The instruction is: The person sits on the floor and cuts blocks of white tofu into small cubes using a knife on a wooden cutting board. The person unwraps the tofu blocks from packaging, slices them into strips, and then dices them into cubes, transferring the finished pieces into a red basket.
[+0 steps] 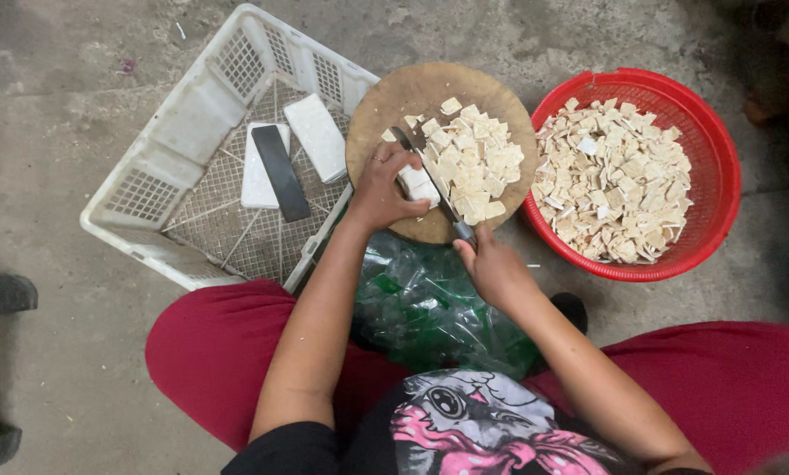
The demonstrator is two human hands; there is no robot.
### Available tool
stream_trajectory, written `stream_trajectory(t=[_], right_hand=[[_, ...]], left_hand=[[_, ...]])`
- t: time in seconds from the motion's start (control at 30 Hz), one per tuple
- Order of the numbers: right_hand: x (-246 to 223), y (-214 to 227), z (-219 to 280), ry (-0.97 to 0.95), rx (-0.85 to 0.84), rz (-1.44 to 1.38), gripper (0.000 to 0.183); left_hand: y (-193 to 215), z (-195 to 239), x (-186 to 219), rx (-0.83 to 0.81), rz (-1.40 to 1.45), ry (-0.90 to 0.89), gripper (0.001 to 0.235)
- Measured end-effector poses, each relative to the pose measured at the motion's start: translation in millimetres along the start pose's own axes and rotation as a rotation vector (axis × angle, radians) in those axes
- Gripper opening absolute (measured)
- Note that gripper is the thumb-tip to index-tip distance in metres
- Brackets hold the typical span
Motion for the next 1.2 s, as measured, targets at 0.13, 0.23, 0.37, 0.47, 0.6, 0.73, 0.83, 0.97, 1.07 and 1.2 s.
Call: stream_trajectory(t=[0.13,0.23,0.37,0.47,0.6,0.73,0.83,0.97,1.07,1.2], right_hand=[[15.0,-22.9,10.6,-0.120,-0.108,0.070,0.054],[11.9,-32.0,-4.9,-0.103,-0.051,0.040,0.055],[19.5,-21.4,-30.0,-0.079,0.002,-0.038,0.053],[18.5,-10.3,-19.3,-0.078,0.003,-0.076,0.053],[9.0,13.8,19.7,-0.065,0.019,-0.088,0.050],[5.0,32.4,47.6,-0.087,-0.016,-0.042,0.048],[7.0,39.2,59.9,-0.084,-0.056,-0.010,0.048],[1.7,37.7,54.1,-0.093,-0.070,0.046,0.050],[-10.5,32.2,30.9,-0.078,-0.042,0.033,0.051],[-5.6,28.8,29.3,-0.065,-0.042,0.014,0.053]], left_hand=[[0.3,-2.4,-4.1,0.008,0.016,-0.008,0.056],[-0.5,1.5,-1.3,0.003,0.004,-0.027,0.056],[1.1,0.3,6.1,0.006,0.016,-0.033,0.058],[4.6,1.9,7.9,0.003,0.014,-0.058,0.058],[1.7,0.0,9.8,-0.008,0.006,-0.108,0.057],[1.8,-1.2,7.7,-0.020,-0.006,-0.038,0.056],[1.1,0.9,10.1,-0.011,-0.019,-0.014,0.055],[3.4,0.7,10.2,-0.002,-0.006,-0.001,0.057],[5.4,0.7,9.3,-0.007,0.003,0.008,0.055],[-0.7,-0.8,12.6,-0.011,-0.001,-0.034,0.055]])
Point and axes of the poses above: each hand's wrist, its own z-axis away from the middle knuckle, its own y-axis out of the back of the hand, x = y × z, the point moved 6 cm from there along -z, towards the middle knuckle, and after that the axes turned 13 degrees about z, right-handed, at the moved point
